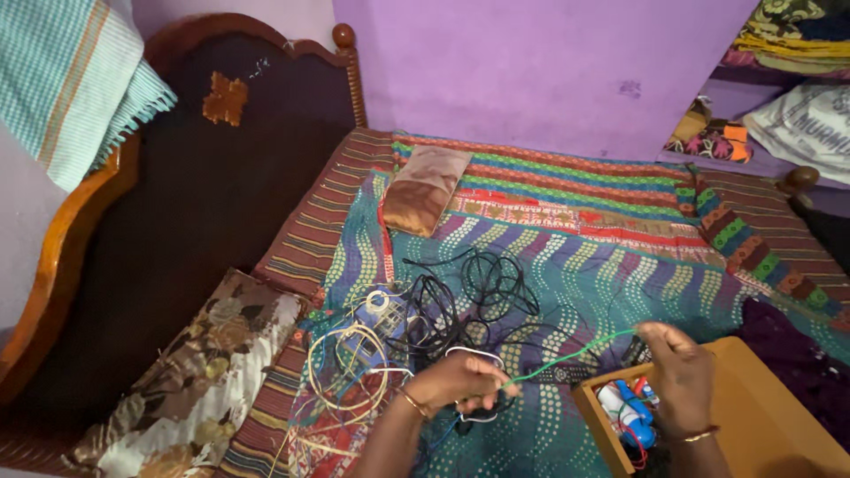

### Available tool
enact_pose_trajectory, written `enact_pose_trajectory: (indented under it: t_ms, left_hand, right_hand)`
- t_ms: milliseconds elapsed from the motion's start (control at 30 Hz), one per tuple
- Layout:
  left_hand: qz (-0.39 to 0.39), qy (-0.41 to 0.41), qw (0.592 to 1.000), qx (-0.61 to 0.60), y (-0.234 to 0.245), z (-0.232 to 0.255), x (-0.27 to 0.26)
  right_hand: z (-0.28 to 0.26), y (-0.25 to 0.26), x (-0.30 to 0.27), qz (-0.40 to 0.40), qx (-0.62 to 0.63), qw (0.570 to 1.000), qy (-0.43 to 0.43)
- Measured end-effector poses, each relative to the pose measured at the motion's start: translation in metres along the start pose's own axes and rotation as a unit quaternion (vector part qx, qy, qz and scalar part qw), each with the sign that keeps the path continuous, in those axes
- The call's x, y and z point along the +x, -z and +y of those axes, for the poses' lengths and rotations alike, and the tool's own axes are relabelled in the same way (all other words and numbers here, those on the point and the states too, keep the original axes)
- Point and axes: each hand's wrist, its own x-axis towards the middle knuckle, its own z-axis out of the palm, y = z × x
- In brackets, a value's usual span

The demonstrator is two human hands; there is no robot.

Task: The person untangles and coils various cables on a bed, then places them into a cardboard box. The person handles black, white, and colored wires, separating them from a tangled pile and arranging them neatly before storing them.

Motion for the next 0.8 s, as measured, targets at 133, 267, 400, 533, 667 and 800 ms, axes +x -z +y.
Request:
enact_pose_trajectory:
  t_ms: [133,267,400,533,667,800]
  left_hand:
    - [0.01,0.005,0.973,0.232,0.019,-0.014,0.01]
    - [0.012,-0.181,0.859,0.478,-0.011,-0.053,0.022]
    - [-0.059,-0.102,0.94,0.32,-0.029,-0.038,0.005]
    - [-0.123,-0.083,0.974,-0.17,-0.021,0.024,-0.017]
    - [-0.029,-0.156,0.912,-0.378,-0.029,0.057,-0.001]
    - [0.12,-0.191,0.904,-0.363,-0.028,0.042,0.029]
  right_hand:
    - [-0.025,-0.011,-0.01,0.021,0.0,1.0,0.01]
    - [-0.044,-0.011,-0.009,0.05,-0.104,0.993,0.026]
    - [-0.025,-0.024,-0.005,0.037,-0.096,0.994,0.023]
    - [0.015,-0.053,-0.02,-0.026,-0.077,0.995,0.06]
    - [0.012,-0.095,-0.085,-0.168,-0.095,0.959,0.206]
    - [-0.041,-0.119,-0.136,-0.203,-0.225,0.914,0.269]
